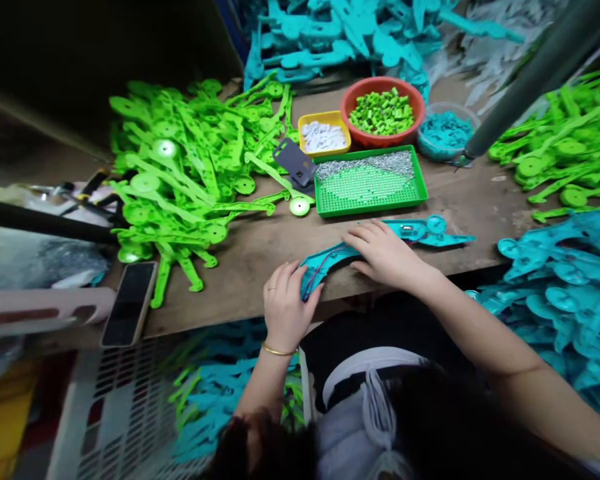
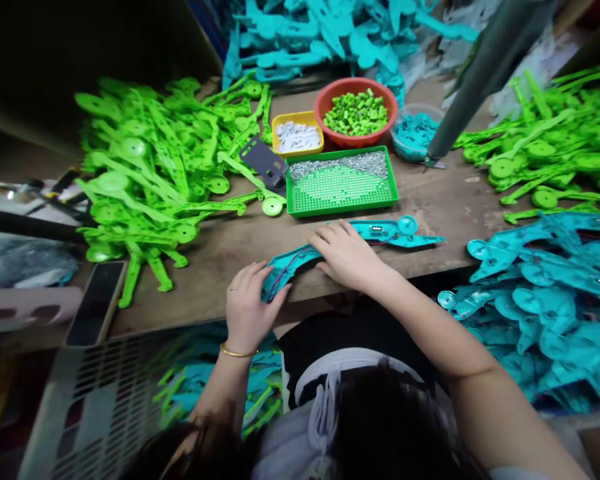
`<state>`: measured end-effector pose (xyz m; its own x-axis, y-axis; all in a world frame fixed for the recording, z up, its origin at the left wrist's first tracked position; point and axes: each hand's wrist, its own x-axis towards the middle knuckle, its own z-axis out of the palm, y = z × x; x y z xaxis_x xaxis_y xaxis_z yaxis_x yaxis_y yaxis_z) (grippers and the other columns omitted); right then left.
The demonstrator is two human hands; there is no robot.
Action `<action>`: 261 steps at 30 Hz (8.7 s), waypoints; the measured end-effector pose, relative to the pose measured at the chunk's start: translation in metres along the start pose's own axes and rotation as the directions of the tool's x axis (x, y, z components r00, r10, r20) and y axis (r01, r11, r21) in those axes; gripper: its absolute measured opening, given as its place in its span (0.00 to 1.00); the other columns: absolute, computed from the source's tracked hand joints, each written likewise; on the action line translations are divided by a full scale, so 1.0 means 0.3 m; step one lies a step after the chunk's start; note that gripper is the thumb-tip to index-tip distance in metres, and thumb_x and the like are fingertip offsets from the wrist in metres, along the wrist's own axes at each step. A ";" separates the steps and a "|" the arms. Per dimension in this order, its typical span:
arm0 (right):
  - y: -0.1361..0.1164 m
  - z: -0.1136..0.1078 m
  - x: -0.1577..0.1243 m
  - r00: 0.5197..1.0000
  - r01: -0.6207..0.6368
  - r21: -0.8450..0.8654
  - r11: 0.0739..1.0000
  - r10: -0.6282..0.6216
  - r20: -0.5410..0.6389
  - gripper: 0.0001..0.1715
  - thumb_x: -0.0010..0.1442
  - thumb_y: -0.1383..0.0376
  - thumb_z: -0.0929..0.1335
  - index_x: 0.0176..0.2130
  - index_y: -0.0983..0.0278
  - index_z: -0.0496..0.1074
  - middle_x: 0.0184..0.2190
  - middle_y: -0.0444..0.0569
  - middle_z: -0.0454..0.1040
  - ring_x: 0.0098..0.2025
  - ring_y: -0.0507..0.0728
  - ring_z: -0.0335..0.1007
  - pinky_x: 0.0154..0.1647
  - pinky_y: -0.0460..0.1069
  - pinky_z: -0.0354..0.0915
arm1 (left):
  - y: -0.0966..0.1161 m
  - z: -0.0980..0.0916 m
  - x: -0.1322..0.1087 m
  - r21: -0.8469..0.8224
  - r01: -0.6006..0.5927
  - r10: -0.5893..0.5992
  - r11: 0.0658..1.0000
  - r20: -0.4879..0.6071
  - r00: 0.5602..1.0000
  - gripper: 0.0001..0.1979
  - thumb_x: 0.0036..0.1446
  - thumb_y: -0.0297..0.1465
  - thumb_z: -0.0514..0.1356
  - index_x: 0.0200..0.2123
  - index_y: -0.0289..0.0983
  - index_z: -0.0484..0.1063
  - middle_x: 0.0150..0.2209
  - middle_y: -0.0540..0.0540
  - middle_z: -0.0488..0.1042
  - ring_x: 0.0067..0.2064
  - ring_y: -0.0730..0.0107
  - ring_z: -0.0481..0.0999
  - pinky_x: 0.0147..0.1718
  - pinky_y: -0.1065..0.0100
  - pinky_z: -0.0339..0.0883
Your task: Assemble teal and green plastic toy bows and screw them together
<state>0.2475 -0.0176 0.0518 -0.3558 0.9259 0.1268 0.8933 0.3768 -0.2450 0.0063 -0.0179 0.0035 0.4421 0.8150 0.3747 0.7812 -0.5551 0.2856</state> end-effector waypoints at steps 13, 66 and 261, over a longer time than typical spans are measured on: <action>0.259 -0.009 -0.232 0.810 -0.429 0.192 0.883 0.470 -0.350 0.11 0.59 0.68 0.63 0.40 0.61 0.74 0.44 0.51 0.78 0.48 0.62 0.72 0.50 0.58 0.67 | -0.028 -0.010 0.025 -0.179 0.178 -0.142 0.968 0.197 0.970 0.11 0.60 0.39 0.59 0.32 0.39 0.74 0.52 0.40 0.73 0.56 0.52 0.70 0.56 0.50 0.60; 0.239 0.000 -0.273 0.743 -0.343 0.610 0.714 0.604 -0.289 0.12 0.56 0.60 0.71 0.41 0.60 0.76 0.38 0.47 0.79 0.38 0.57 0.77 0.43 0.55 0.73 | 0.216 -0.003 0.325 -0.628 0.586 -0.393 -0.512 0.778 0.490 0.09 0.65 0.25 0.51 0.33 0.35 0.69 0.20 0.54 0.71 0.19 0.79 0.72 0.29 0.73 0.73; 0.204 -0.050 -0.059 0.778 -0.609 0.219 0.762 0.520 0.353 0.11 0.51 0.62 0.63 0.22 0.63 0.69 0.18 0.46 0.68 0.22 0.53 0.59 0.25 0.49 0.51 | 0.195 0.175 0.187 -0.355 -0.007 0.063 0.935 0.145 0.987 0.06 0.58 0.34 0.63 0.37 0.38 0.74 0.51 0.42 0.74 0.54 0.58 0.71 0.54 0.54 0.63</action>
<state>0.3124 -0.0113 0.0489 0.0904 0.9253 -0.3684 0.8375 -0.2708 -0.4747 0.0999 0.0039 -0.0050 0.5493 0.7941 0.2603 0.5705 -0.5840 0.5775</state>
